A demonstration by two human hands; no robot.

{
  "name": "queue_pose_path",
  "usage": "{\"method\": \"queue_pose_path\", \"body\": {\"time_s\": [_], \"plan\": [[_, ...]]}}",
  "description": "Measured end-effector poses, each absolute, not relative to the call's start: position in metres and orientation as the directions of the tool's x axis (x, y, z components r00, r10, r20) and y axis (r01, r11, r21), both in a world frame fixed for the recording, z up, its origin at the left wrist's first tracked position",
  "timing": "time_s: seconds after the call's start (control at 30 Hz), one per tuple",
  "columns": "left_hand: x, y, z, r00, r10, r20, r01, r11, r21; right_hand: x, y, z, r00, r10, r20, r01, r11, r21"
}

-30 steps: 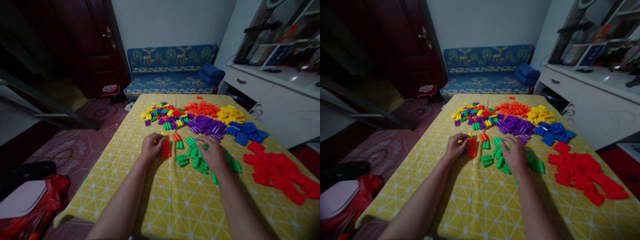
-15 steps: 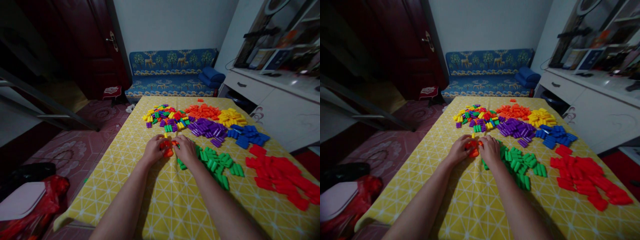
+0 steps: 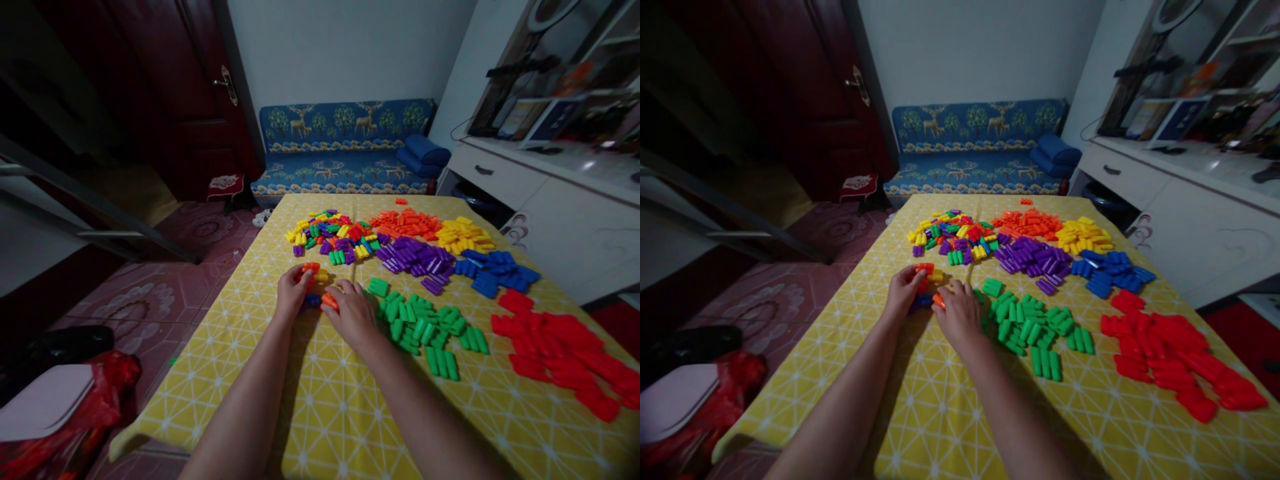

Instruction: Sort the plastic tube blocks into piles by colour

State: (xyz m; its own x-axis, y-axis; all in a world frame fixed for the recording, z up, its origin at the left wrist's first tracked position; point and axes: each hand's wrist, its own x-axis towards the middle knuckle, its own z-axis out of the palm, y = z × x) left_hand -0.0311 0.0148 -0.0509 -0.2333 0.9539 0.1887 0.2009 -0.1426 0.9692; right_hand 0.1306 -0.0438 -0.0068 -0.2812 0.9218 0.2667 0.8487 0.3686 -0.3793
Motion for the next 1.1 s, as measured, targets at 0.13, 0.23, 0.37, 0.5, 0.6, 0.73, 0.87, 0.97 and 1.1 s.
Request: {"method": "queue_pose_path", "body": {"time_s": [0.13, 0.23, 0.37, 0.5, 0.6, 0.73, 0.87, 0.97, 1.1], "plan": [[-0.03, 0.014, -0.052, -0.263, 0.949, 0.171, 0.231, -0.11, 0.967, 0.123, -0.046, -0.009, -0.301, 0.926, 0.229, 0.875, 0.363, -0.32], [-0.028, 0.013, -0.051, -0.279, 0.944, 0.174, 0.247, -0.105, 0.963, 0.123, -0.048, -0.01, -0.305, 0.928, 0.215, 0.872, 0.363, -0.329], [-0.026, 0.012, -0.05, -0.283, 0.943, 0.176, 0.224, -0.114, 0.968, 0.126, -0.047, -0.011, -0.306, 0.93, 0.202, 0.839, 0.364, -0.404], [-0.026, 0.011, -0.05, -0.287, 0.942, 0.172, 0.2, -0.117, 0.973, 0.132, -0.04, -0.01, -0.285, 0.941, 0.184, 0.762, 0.339, -0.552], [-0.026, 0.011, -0.05, -0.276, 0.948, 0.16, 0.194, -0.108, 0.975, 0.14, -0.036, -0.012, -0.328, 0.934, 0.142, 0.658, 0.333, -0.675], [-0.025, 0.011, -0.05, -0.282, 0.946, 0.162, 0.2, -0.107, 0.974, 0.152, -0.031, -0.018, -0.35, 0.937, 0.021, 0.448, 0.187, -0.874], [-0.023, 0.009, -0.047, -0.299, 0.939, 0.17, 0.225, -0.104, 0.969, 0.173, -0.006, -0.01, -0.316, 0.947, -0.063, 0.254, 0.02, -0.967], [-0.022, 0.009, -0.046, -0.315, 0.932, 0.181, 0.258, -0.1, 0.961, 0.203, 0.04, 0.008, -0.159, 0.987, 0.008, 0.319, 0.059, -0.946], [-0.022, 0.008, -0.047, -0.331, 0.922, 0.2, 0.284, -0.105, 0.953, 0.254, 0.119, 0.033, 0.11, 0.986, 0.128, 0.474, 0.062, -0.879]]}}
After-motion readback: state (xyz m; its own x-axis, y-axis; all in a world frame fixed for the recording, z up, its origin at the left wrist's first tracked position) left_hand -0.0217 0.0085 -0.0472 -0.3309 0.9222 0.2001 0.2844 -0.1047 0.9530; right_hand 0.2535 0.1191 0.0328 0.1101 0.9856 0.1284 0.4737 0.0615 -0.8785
